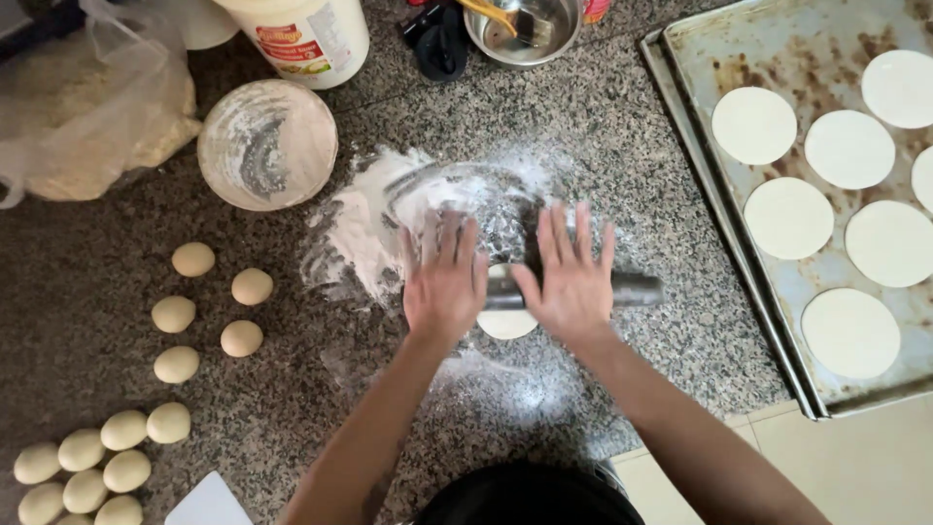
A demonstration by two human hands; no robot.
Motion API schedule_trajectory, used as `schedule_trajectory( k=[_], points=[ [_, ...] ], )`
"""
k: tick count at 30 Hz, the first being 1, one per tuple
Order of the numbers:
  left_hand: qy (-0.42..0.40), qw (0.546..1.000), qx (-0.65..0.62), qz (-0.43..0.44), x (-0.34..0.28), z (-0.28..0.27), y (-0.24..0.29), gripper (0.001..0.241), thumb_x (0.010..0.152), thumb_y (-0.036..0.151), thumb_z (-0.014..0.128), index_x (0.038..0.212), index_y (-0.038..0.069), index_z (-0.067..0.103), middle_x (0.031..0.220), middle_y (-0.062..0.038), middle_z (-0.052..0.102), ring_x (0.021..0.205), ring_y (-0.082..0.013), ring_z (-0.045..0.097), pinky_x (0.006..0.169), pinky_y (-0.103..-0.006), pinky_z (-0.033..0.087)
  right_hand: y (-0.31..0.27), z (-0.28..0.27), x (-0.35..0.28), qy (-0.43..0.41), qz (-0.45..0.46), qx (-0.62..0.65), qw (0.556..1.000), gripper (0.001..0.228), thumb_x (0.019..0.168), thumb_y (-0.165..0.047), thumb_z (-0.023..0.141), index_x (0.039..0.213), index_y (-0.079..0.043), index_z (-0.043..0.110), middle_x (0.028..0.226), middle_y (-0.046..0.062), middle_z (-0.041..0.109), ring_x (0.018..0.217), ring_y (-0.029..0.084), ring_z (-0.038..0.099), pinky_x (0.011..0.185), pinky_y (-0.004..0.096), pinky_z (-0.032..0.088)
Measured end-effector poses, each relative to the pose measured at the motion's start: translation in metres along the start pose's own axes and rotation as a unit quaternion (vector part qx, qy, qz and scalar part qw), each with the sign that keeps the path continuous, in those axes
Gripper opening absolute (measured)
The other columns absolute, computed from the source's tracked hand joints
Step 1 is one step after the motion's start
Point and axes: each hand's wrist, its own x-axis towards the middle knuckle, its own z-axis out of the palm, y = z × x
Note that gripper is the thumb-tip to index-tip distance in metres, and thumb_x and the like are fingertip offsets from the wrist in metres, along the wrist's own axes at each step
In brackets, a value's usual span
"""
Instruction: Rolling out small portions of dough into thin flat circles and placing them on a baking tray.
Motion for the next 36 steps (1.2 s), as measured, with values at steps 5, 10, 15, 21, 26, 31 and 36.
schedule_trajectory(
  k=[5, 10, 15, 21, 26, 31, 36],
  points=[
    [-0.034, 0.998, 0.023, 0.055, -0.09, 0.029, 0.007, 0.067, 0.125, 0.052, 0.02, 0.182, 0.021, 0.034, 0.194, -0.004, 0.03, 0.18, -0.027, 0.019, 0.142, -0.0697, 0.013, -0.006, 0.015, -0.081, 0.063, -0.061, 0.029, 0.996, 0.087, 0.117, -0.072, 0.041, 0.177, -0.011, 0.052, 0.183, 0.014, 0.054, 0.171, 0.04, 0.043, 0.136, 0.067, 0.023],
    [0.142, 0.965, 0.114, 0.187, -0.147, 0.057, -0.007, 0.082, 0.106, 0.02, 0.029, 0.187, 0.015, 0.015, 0.199, -0.007, 0.01, 0.187, -0.0272, 0.005, 0.149, -0.0647, 0.005, 0.007, -0.02, -0.122, -0.101, -0.087, 0.028, 0.991, 0.066, 0.105, -0.035, 0.069, 0.17, -0.033, 0.056, 0.15, -0.002, 0.073, 0.126, 0.03, 0.066, 0.121, 0.06, 0.043],
    [0.151, 0.977, -0.088, 0.122, -0.11, 0.054, -0.007, 0.061, 0.118, 0.018, 0.054, 0.178, 0.009, 0.049, 0.189, -0.013, 0.043, 0.175, -0.0308, 0.036, 0.142, -0.0545, 0.03, 0.046, 0.007, -0.127, -0.142, 0.051, -0.01, 0.988, 0.059, 0.102, -0.059, 0.072, 0.159, -0.05, 0.064, 0.132, -0.007, 0.075, 0.117, 0.029, 0.076, 0.102, 0.059, 0.054],
    [0.074, 0.993, -0.09, 0.015, -0.038, 0.123, 0.042, 0.066, 0.103, 0.048, 0.078, 0.162, 0.023, 0.061, 0.122, -0.003, 0.075, 0.118, -0.0272, 0.066, 0.097, -0.0542, 0.058, 0.082, -0.016, -0.096, -0.129, 0.242, 0.034, 0.961, 0.068, 0.106, -0.057, 0.075, 0.17, -0.041, 0.06, 0.141, -0.002, 0.072, 0.129, 0.035, 0.073, 0.11, 0.063, 0.055],
    [-0.197, 0.92, -0.328, -0.087, -0.021, 0.085, 0.044, 0.049, 0.089, 0.056, 0.086, 0.122, 0.021, 0.087, 0.111, -0.012, 0.086, 0.116, -0.0382, 0.082, 0.097, -0.0577, 0.062, 0.075, -0.039, -0.093, -0.123, 0.268, 0.067, 0.953, 0.064, 0.108, -0.054, 0.077, 0.169, -0.039, 0.06, 0.144, 0.001, 0.072, 0.137, 0.038, 0.071, 0.115, 0.065, 0.052],
    [-0.174, 0.799, -0.564, -0.114, -0.059, 0.038, 0.024, 0.051, 0.096, 0.055, 0.091, 0.128, 0.016, 0.089, 0.108, -0.014, 0.089, 0.107, -0.0309, 0.087, 0.094, -0.0479, 0.067, 0.064, -0.027, -0.081, -0.105, 0.242, 0.046, 0.964, 0.061, 0.109, -0.052, 0.077, 0.166, -0.032, 0.066, 0.14, 0.004, 0.075, 0.133, 0.04, 0.074, 0.112, 0.063, 0.053],
    [-0.005, 0.989, -0.139, -0.045, -0.086, 0.02, 0.013, 0.062, 0.113, 0.015, 0.066, 0.173, 0.017, 0.052, 0.156, -0.016, 0.062, 0.155, -0.0383, 0.055, 0.13, -0.06, 0.046, 0.035, -0.001, -0.099, -0.107, 0.064, -0.002, 0.992, 0.059, 0.101, -0.057, 0.078, 0.157, -0.042, 0.069, 0.129, -0.006, 0.077, 0.124, 0.029, 0.075, 0.106, 0.054, 0.054]
  ],
)
